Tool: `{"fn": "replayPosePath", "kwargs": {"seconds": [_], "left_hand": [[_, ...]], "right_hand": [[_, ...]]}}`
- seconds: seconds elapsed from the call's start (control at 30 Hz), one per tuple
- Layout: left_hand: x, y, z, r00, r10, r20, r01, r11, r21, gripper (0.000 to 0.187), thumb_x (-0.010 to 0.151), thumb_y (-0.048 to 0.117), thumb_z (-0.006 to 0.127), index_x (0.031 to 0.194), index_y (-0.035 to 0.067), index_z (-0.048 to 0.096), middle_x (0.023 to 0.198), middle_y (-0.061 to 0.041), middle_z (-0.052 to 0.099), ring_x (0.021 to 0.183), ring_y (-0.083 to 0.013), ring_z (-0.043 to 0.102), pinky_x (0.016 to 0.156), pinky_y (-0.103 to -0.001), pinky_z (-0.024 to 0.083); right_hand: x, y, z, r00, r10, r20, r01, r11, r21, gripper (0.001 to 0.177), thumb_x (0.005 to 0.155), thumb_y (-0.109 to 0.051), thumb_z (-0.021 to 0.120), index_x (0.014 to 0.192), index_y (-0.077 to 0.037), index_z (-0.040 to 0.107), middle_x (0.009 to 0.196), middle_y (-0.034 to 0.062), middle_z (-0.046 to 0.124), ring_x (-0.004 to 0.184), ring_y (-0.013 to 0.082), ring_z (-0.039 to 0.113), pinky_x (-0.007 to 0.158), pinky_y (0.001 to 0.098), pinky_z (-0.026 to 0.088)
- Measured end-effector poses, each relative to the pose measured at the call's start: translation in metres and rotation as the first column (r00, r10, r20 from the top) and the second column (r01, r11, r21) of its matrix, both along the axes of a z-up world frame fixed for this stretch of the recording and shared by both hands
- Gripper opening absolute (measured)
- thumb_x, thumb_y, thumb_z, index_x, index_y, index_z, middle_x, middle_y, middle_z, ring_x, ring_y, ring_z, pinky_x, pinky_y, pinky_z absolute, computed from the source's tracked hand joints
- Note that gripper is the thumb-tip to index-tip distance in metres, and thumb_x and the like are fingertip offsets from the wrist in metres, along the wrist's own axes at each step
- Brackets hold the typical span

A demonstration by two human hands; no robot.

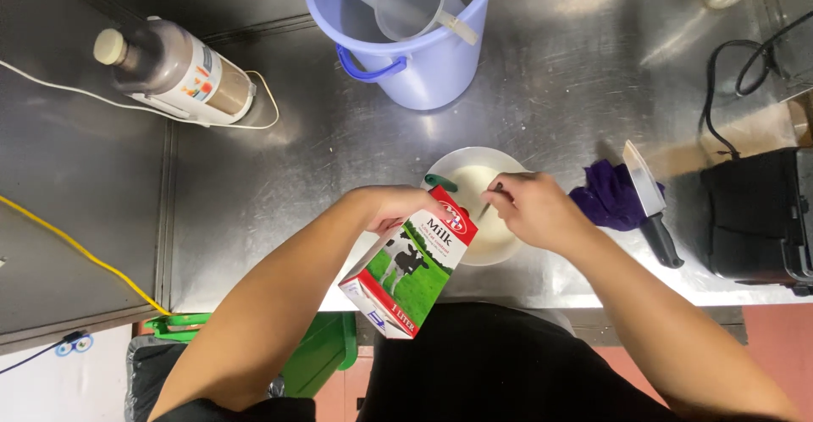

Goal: Stirring a beverage base in a pitcher and adding milk from a carton.

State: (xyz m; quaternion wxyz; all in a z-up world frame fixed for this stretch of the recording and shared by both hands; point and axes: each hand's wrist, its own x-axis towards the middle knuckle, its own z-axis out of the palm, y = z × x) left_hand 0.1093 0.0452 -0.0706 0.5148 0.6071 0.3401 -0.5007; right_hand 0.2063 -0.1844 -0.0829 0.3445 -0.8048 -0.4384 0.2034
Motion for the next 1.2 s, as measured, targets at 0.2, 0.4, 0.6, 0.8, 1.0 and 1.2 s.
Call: {"fn": "replayPosePath", "kwargs": {"seconds": [0.2, 0.4, 0.6, 0.8, 1.0, 1.2], "left_hand": [[0.002, -0.002, -0.001, 1.000, -0.019, 0.011, 0.019, 1.000, 0.016, 0.053, 0.077, 0.048, 0.074, 0.120, 0.017, 0.074, 0.107, 0.000, 0.080, 0.089, -0.0091, 0.073, 0.077, -0.028, 0.053], [-0.001, 0.001, -0.007, 1.000, -0.017, 0.020, 0.017, 1.000, 0.002, 0.051, 0.078, 0.049, 0.074, 0.118, 0.018, 0.074, 0.107, 0.000, 0.079, 0.090, -0.0101, 0.072, 0.078, -0.029, 0.053], [0.000, -0.001, 0.000, 0.999, -0.025, 0.023, 0.025, 1.000, 0.014, 0.051, 0.078, 0.050, 0.073, 0.118, 0.019, 0.074, 0.108, -0.001, 0.079, 0.093, -0.0109, 0.073, 0.079, -0.030, 0.054], [-0.001, 0.001, -0.002, 0.999, -0.014, 0.036, 0.015, 0.999, -0.033, 0.053, 0.077, 0.049, 0.073, 0.119, 0.017, 0.073, 0.110, -0.003, 0.078, 0.093, -0.0130, 0.072, 0.080, -0.032, 0.054], [-0.001, 0.001, -0.009, 0.999, -0.012, 0.031, 0.013, 1.000, -0.017, 0.055, 0.076, 0.049, 0.074, 0.121, 0.017, 0.074, 0.112, -0.003, 0.078, 0.096, -0.0131, 0.072, 0.082, -0.032, 0.053], [-0.001, 0.000, 0.000, 0.999, -0.014, 0.045, 0.013, 1.000, 0.009, 0.053, 0.076, 0.049, 0.073, 0.120, 0.018, 0.074, 0.113, -0.001, 0.079, 0.096, -0.0116, 0.074, 0.083, -0.031, 0.055]], "right_hand": [[-0.002, 0.002, -0.005, 0.997, 0.072, -0.004, -0.072, 0.995, -0.068, 0.018, 0.092, -0.025, 0.067, 0.093, -0.008, 0.076, 0.069, 0.0181, 0.072, 0.062, 0.0343, 0.071, 0.065, 0.0433, 0.056], [-0.012, 0.009, -0.021, 0.986, 0.147, 0.077, -0.130, 0.974, -0.186, 0.017, 0.088, -0.023, 0.066, 0.092, -0.010, 0.077, 0.078, 0.0159, 0.074, 0.077, 0.0367, 0.072, 0.074, 0.0494, 0.056], [-0.015, 0.014, -0.035, 0.953, 0.282, 0.110, -0.212, 0.883, -0.419, 0.015, 0.088, -0.018, 0.064, 0.094, -0.011, 0.076, 0.085, 0.0145, 0.075, 0.083, 0.0350, 0.073, 0.080, 0.0488, 0.057], [-0.003, 0.009, 0.018, 0.992, 0.121, 0.033, -0.116, 0.986, -0.116, 0.018, 0.091, -0.022, 0.065, 0.095, -0.007, 0.074, 0.080, 0.0193, 0.073, 0.077, 0.0386, 0.073, 0.073, 0.0471, 0.057], [-0.009, 0.020, -0.020, 0.965, 0.254, 0.066, -0.227, 0.933, -0.278, 0.014, 0.090, -0.014, 0.062, 0.092, -0.004, 0.071, 0.084, 0.0201, 0.073, 0.082, 0.0385, 0.072, 0.079, 0.0480, 0.057], [-0.006, 0.031, -0.054, 0.926, 0.356, 0.126, -0.290, 0.884, -0.365, 0.013, 0.083, -0.008, 0.061, 0.091, -0.005, 0.071, 0.091, 0.0175, 0.075, 0.089, 0.0356, 0.073, 0.084, 0.0453, 0.058]]}}
